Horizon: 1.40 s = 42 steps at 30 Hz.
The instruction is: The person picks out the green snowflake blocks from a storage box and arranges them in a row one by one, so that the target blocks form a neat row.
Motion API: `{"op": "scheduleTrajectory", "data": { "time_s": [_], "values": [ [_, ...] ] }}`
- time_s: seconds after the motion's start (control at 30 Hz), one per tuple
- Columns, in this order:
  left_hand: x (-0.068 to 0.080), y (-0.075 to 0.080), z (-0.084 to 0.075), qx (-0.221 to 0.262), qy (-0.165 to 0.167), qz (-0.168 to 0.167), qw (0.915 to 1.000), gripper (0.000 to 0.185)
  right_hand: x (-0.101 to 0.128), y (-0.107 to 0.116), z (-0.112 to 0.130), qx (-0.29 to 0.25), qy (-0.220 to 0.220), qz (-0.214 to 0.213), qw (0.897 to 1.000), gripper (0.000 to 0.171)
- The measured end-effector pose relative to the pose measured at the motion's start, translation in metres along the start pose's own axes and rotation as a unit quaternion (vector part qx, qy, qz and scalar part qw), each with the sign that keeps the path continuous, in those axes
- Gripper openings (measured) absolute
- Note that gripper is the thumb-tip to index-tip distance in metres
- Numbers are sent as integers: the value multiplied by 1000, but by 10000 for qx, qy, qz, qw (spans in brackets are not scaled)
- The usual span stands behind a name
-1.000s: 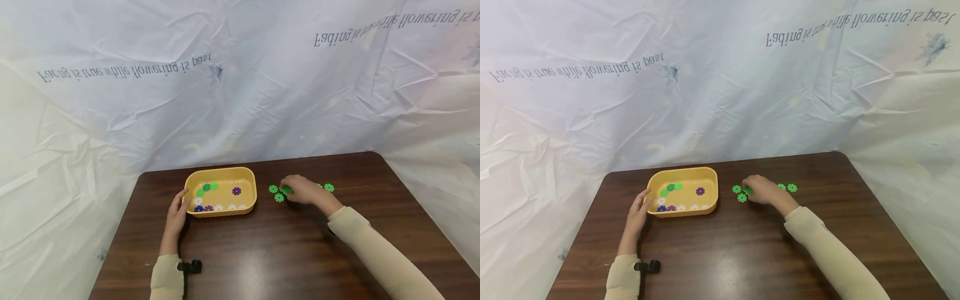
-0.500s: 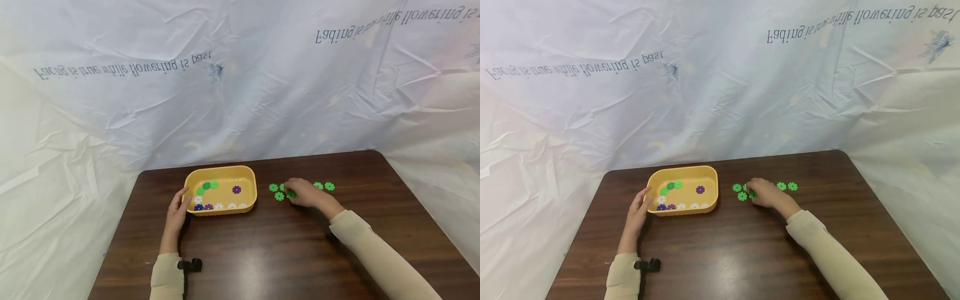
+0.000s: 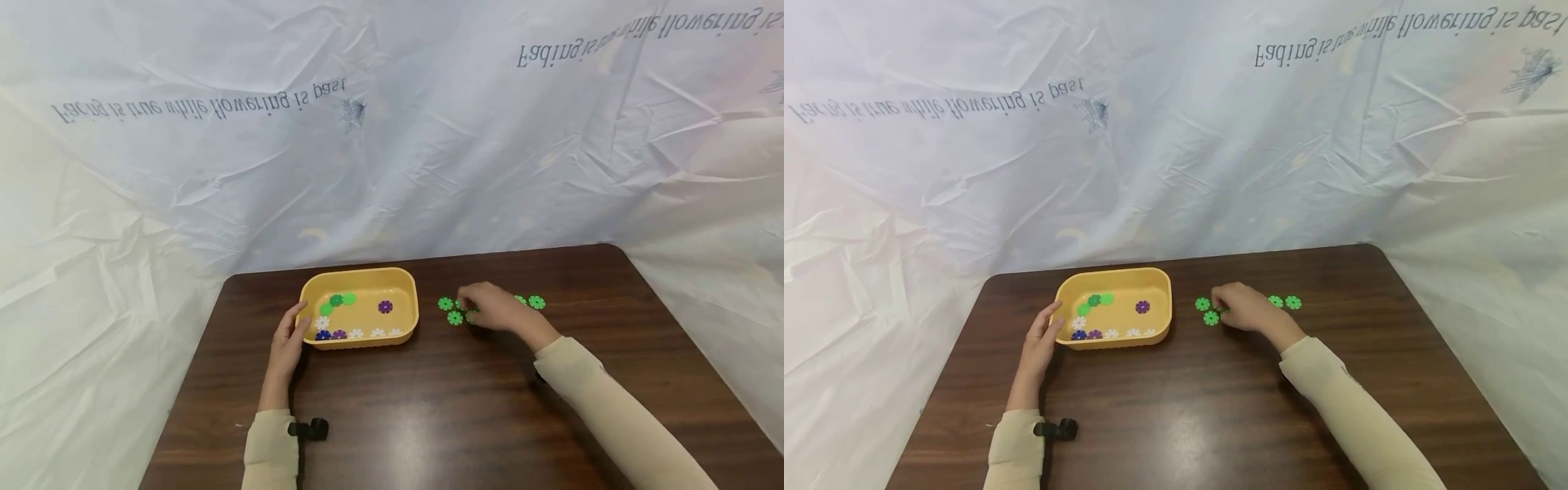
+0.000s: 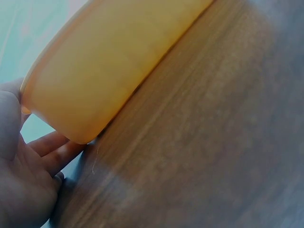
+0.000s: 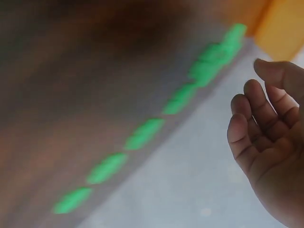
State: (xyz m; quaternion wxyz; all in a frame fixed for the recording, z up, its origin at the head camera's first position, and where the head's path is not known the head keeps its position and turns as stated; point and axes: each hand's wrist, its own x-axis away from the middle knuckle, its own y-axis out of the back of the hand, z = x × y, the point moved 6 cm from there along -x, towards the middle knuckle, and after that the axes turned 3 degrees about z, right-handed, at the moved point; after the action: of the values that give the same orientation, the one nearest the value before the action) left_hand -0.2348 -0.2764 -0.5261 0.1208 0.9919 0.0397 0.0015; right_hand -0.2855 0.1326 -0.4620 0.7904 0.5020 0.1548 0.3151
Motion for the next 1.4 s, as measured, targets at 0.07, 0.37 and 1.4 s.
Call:
{"op": "scheduleTrajectory", "data": {
  "time_s": [0.07,0.37,1.4],
  "values": [
    [-1,2,-3,-13,35,-8,10000,47,-13,10,16,-10,137,-143,9998,8],
    [13,3,-28,105,239,125,9996,50,-88,3,96,25,919,230,9955,16],
    [0,-1,0,-148,2,-93,9998,46,-160,-82,141,1434,319,987,9842,20]
  ]
}}
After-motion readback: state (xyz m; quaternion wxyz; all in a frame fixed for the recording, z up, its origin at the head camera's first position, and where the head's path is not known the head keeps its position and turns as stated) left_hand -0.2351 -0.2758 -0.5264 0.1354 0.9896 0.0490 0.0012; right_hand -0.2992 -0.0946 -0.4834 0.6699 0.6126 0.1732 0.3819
